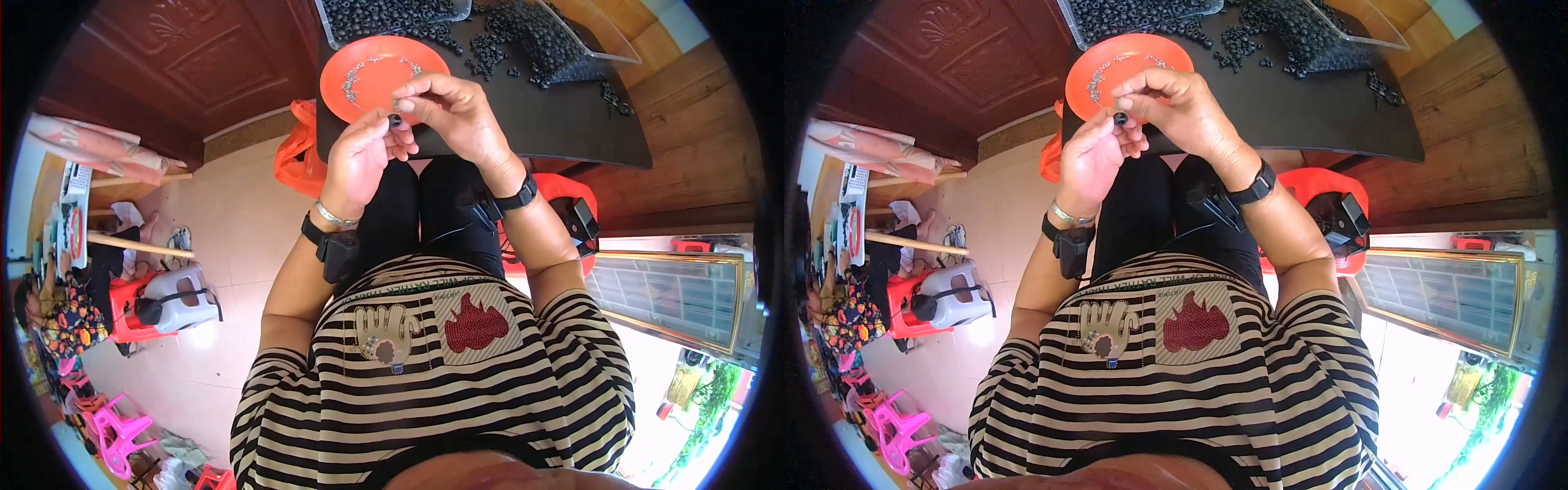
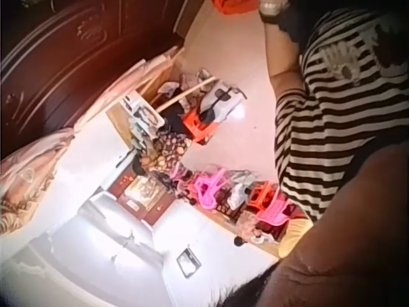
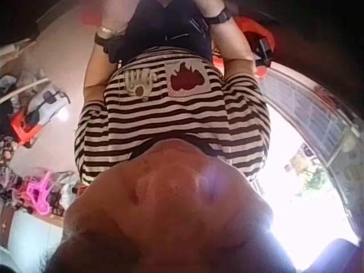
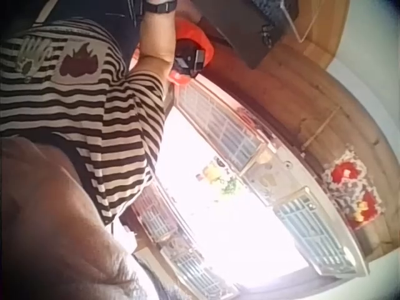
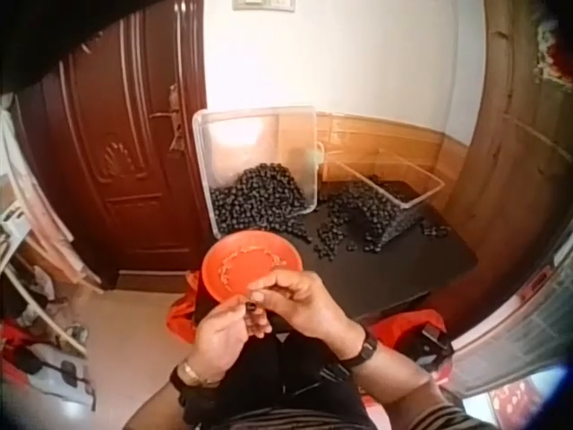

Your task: Sorting small black electronic or plastic components from a bin into a tray.

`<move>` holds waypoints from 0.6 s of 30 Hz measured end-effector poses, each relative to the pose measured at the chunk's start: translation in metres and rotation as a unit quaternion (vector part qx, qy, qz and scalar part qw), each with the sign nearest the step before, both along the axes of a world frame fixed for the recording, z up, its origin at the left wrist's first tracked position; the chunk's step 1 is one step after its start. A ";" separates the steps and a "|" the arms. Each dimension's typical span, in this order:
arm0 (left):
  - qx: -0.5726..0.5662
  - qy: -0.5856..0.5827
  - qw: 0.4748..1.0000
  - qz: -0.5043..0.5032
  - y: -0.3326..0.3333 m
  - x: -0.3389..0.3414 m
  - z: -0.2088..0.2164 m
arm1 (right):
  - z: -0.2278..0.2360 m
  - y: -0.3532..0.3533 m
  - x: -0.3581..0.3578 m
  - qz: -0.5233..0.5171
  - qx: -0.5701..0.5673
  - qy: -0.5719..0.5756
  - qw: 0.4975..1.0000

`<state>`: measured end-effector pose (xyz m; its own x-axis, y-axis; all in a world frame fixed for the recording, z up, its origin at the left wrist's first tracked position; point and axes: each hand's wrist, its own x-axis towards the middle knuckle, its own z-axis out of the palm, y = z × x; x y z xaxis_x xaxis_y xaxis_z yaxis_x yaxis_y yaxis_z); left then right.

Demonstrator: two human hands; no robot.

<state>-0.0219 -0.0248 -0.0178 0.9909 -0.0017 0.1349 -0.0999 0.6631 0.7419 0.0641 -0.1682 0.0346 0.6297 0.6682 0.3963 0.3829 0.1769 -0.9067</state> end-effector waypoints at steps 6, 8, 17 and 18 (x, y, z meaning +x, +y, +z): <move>-0.030 0.017 0.999 -0.007 -0.006 0.000 -0.003 | -0.005 -0.007 -0.009 -0.053 -0.006 -0.115 0.992; -0.039 0.024 0.999 -0.008 -0.004 0.000 -0.008 | -0.007 -0.006 -0.010 -0.065 -0.006 -0.156 0.986; -0.049 0.038 0.998 0.021 -0.009 0.002 -0.003 | -0.022 -0.003 -0.010 -0.104 0.065 -0.233 0.965; -0.034 0.039 0.998 0.027 -0.013 0.000 0.005 | -0.022 -0.004 -0.011 -0.105 0.072 -0.252 0.959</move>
<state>-0.0220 -0.0382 -0.0132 0.9968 0.0586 0.0549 -0.0803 0.7080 0.7016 0.0533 -0.1721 0.0128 0.4493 0.4623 0.7644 0.8067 0.1576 -0.5695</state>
